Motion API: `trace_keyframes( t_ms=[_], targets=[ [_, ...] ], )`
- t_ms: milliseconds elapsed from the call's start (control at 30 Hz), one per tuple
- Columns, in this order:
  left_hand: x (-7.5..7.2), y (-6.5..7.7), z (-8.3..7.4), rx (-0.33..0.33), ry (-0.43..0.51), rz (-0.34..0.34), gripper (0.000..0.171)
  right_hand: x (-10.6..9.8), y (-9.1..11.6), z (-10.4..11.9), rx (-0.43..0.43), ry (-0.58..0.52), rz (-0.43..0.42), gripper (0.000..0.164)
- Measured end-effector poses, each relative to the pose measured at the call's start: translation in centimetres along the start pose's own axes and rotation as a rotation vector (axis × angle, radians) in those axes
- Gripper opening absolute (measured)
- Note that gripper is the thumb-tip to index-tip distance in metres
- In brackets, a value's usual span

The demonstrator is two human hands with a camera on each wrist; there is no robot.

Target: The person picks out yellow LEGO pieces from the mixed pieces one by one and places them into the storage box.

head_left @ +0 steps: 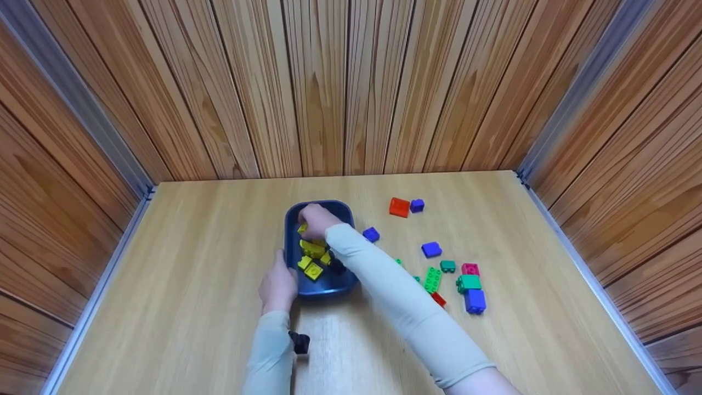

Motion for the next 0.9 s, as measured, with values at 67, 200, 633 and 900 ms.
trace_keyframes(
  t_ms=[67, 200, 633, 900],
  targets=[
    [0.0, 0.0, -0.1, -0.007, 0.005, 0.008, 0.058, 0.1, -0.1, -0.1, 0.007, -0.003, -0.003, 0.034],
    [-0.1, 0.0, 0.0, 0.004, 0.008, -0.005, 0.058, 0.3, -0.1, -0.3, 0.004, 0.028, -0.008, 0.037],
    [0.0, 0.2, 0.0, -0.005, -0.006, 0.007, 0.058, 0.5, 1.2, -1.3, 0.018, -0.001, 0.019, 0.044],
    [-0.3, 0.1, -0.1, 0.025, -0.023, -0.027, 0.058, -1.2, 2.1, -2.0, -0.008, -0.024, -0.031, 0.043]
  ],
)
Point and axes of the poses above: each hand's wrist, its own y-axis away from the middle knuckle, its own x-axis out of the palm, z = x × y, the point moved 3 cm from there along -y, towards the middle knuckle, and after that the axes turned 10 degrees about -x, right-handed, at the moved point
